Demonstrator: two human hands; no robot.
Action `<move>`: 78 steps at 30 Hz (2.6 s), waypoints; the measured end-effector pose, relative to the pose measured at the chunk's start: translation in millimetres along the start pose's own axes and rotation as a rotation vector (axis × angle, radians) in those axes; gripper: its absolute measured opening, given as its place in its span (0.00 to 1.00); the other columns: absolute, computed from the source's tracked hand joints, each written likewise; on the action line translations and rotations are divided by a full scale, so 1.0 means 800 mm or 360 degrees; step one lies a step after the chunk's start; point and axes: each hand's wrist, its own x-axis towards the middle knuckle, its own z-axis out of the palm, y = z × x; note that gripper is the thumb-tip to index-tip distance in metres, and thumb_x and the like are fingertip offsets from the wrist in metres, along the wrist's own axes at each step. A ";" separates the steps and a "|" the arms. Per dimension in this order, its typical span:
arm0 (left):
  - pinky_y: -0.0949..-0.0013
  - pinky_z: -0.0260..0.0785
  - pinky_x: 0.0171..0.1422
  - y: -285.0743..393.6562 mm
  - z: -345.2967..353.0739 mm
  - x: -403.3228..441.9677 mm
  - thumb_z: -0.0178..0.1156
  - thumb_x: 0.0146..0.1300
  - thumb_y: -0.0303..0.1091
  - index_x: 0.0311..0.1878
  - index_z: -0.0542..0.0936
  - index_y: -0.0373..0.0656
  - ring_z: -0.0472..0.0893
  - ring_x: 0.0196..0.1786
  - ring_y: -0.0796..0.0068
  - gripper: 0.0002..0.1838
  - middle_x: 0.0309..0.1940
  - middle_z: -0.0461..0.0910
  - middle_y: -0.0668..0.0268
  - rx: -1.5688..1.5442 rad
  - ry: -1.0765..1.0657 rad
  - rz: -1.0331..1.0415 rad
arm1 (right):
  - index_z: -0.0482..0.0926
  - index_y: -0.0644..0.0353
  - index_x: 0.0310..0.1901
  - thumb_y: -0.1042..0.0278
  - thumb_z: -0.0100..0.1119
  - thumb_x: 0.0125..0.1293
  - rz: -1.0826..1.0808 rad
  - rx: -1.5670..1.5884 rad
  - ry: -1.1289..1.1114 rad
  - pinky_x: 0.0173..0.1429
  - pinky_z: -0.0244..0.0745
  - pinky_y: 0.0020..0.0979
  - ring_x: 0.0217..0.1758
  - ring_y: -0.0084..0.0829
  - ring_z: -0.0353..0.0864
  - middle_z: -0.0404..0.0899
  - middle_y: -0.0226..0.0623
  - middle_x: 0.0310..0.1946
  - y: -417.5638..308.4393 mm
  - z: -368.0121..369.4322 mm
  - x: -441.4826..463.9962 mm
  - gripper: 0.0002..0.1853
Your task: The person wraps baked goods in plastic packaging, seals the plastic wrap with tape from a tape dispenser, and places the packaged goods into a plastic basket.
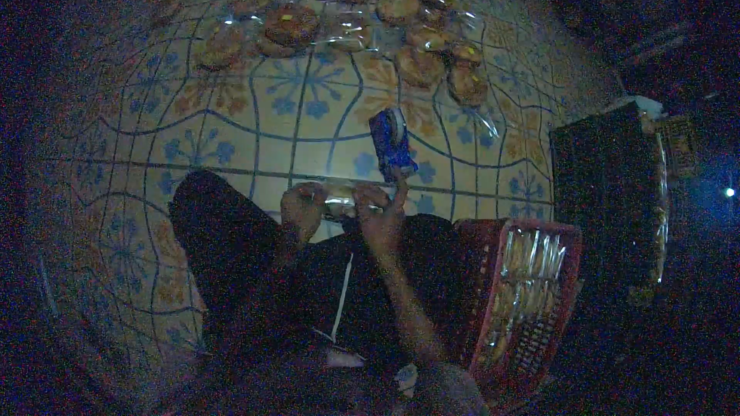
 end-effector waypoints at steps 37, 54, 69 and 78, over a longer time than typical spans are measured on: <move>0.60 0.67 0.55 0.083 0.029 -0.123 0.60 0.59 0.35 0.59 0.61 0.41 0.70 0.54 0.61 0.27 0.54 0.68 0.55 -0.0638 -0.0574 0.0951 | 0.70 0.64 0.53 0.68 0.73 0.45 0.0537 -0.0492 0.1012 0.54 0.74 0.32 0.49 0.31 0.77 0.76 0.39 0.48 -0.225 -0.350 -0.207 0.32; 0.66 0.73 0.42 0.113 -0.024 -0.060 0.55 0.62 0.29 0.46 0.74 0.38 0.78 0.42 0.68 0.11 0.42 0.76 0.58 0.0047 -0.0599 0.0676 | 0.68 0.64 0.56 0.60 0.62 0.58 0.0777 -0.1402 0.0680 0.57 0.66 0.38 0.55 0.41 0.72 0.74 0.43 0.51 -0.010 -0.524 -0.326 0.27; 0.72 0.71 0.39 0.013 -0.113 0.009 0.56 0.61 0.27 0.38 0.74 0.42 0.77 0.38 0.75 0.03 0.32 0.76 0.67 -0.0609 -0.0040 0.0189 | 0.60 0.61 0.63 0.57 0.53 0.66 0.0246 0.0261 -0.0330 0.57 0.70 0.37 0.61 0.38 0.67 0.63 0.42 0.61 0.051 0.099 0.268 0.28; 0.69 0.70 0.45 0.022 -0.102 0.042 0.55 0.60 0.25 0.38 0.74 0.42 0.77 0.40 0.75 0.03 0.35 0.76 0.67 -0.0806 -0.0069 0.0090 | 0.71 0.61 0.52 0.58 0.57 0.62 0.0277 -0.0130 -0.0440 0.53 0.65 0.35 0.51 0.28 0.70 0.73 0.39 0.50 0.084 0.162 0.465 0.21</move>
